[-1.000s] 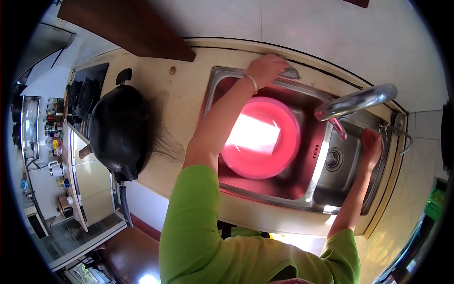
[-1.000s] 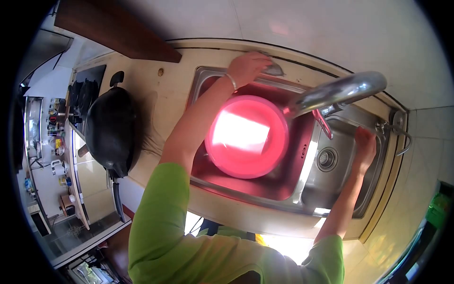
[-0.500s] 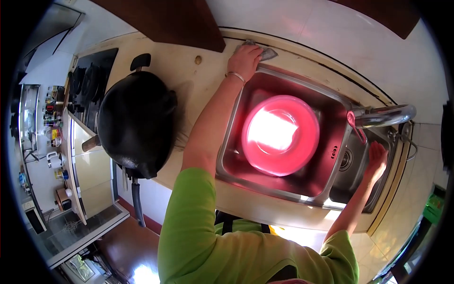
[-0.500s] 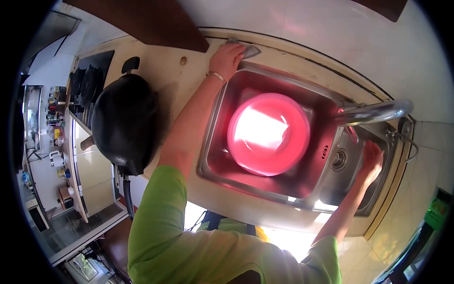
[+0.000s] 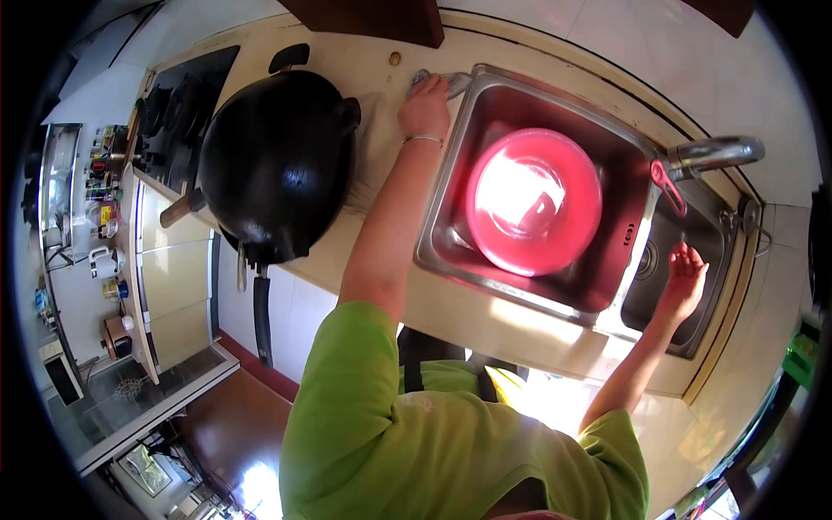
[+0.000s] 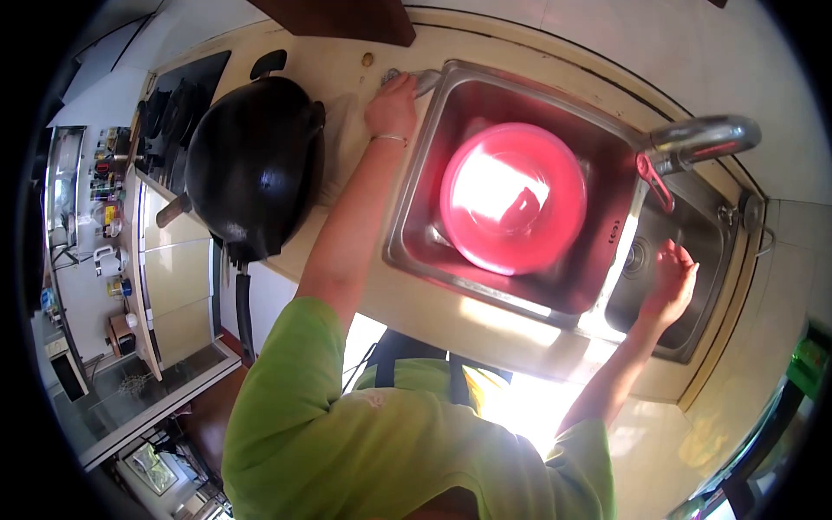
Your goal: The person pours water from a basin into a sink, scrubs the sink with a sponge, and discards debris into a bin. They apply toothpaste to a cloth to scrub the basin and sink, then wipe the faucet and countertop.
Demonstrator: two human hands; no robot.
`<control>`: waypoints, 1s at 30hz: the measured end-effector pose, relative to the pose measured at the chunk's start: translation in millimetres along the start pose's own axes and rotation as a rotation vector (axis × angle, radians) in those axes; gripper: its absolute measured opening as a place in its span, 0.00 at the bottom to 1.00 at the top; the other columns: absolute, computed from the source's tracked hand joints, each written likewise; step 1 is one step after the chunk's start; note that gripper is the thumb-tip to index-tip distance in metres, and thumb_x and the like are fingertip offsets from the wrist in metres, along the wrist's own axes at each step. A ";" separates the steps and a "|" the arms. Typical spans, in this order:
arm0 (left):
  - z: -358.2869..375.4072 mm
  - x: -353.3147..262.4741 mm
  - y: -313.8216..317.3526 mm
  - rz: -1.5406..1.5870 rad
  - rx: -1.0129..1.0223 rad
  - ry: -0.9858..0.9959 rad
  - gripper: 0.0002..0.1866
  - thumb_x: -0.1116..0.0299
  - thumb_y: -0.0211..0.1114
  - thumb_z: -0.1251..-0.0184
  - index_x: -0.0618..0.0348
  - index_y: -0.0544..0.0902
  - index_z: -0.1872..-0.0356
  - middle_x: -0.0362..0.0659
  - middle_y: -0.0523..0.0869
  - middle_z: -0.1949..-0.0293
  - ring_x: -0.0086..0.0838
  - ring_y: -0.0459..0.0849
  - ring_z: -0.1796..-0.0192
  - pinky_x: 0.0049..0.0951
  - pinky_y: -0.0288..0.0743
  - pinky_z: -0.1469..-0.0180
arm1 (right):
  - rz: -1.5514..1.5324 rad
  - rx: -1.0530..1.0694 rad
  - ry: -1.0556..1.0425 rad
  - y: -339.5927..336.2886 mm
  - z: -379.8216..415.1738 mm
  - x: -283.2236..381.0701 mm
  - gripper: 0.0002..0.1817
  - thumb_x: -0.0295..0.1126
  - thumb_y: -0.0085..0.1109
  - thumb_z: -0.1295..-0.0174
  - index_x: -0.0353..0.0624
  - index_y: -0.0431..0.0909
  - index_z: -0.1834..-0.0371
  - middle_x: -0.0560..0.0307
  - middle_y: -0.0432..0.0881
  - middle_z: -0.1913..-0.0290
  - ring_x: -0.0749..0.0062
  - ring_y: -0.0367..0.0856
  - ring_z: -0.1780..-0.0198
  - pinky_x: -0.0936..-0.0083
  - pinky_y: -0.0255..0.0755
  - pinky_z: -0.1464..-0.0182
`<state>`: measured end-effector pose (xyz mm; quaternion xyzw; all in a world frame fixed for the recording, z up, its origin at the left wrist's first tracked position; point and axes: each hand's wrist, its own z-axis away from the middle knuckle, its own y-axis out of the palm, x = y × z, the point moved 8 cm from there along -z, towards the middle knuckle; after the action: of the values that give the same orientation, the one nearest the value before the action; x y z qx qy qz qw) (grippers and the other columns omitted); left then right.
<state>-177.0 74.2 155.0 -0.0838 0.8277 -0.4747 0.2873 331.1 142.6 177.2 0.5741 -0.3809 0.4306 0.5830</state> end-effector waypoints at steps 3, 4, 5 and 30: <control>29.0 10.4 -13.1 -0.013 -0.019 -0.034 0.12 0.72 0.52 0.48 0.52 0.77 0.61 0.38 0.76 0.53 0.28 0.71 0.49 0.26 0.67 0.51 | -0.026 0.113 -0.001 27.5 16.0 3.9 0.20 0.41 0.33 0.37 0.35 0.68 0.58 0.46 0.74 0.57 0.65 0.72 0.54 0.74 0.66 0.52; 39.2 10.7 -19.1 -0.017 -0.022 -0.038 0.12 0.72 0.52 0.48 0.52 0.77 0.61 0.38 0.76 0.53 0.28 0.71 0.49 0.26 0.67 0.51 | -0.041 0.160 0.007 34.7 21.1 5.4 0.20 0.41 0.33 0.37 0.35 0.68 0.58 0.47 0.74 0.57 0.66 0.72 0.54 0.74 0.66 0.52; 50.7 10.8 -27.6 -0.052 -0.032 -0.051 0.13 0.71 0.53 0.48 0.51 0.78 0.60 0.38 0.76 0.54 0.28 0.72 0.50 0.26 0.68 0.51 | -0.057 0.207 0.017 40.2 25.9 6.3 0.20 0.41 0.33 0.37 0.35 0.69 0.58 0.47 0.74 0.58 0.66 0.72 0.55 0.74 0.65 0.53; 285.2 -110.3 -106.4 -0.020 0.112 0.103 0.13 0.75 0.52 0.46 0.54 0.78 0.60 0.43 0.78 0.56 0.31 0.75 0.51 0.27 0.68 0.50 | -0.072 0.148 0.198 -44.3 112.7 4.5 0.19 0.39 0.36 0.38 0.31 0.67 0.60 0.45 0.76 0.62 0.64 0.74 0.60 0.71 0.65 0.52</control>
<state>57.6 -147.7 177.8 -0.0513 0.8128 -0.5266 0.2437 379.9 31.8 172.0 0.5834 -0.2678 0.4911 0.5888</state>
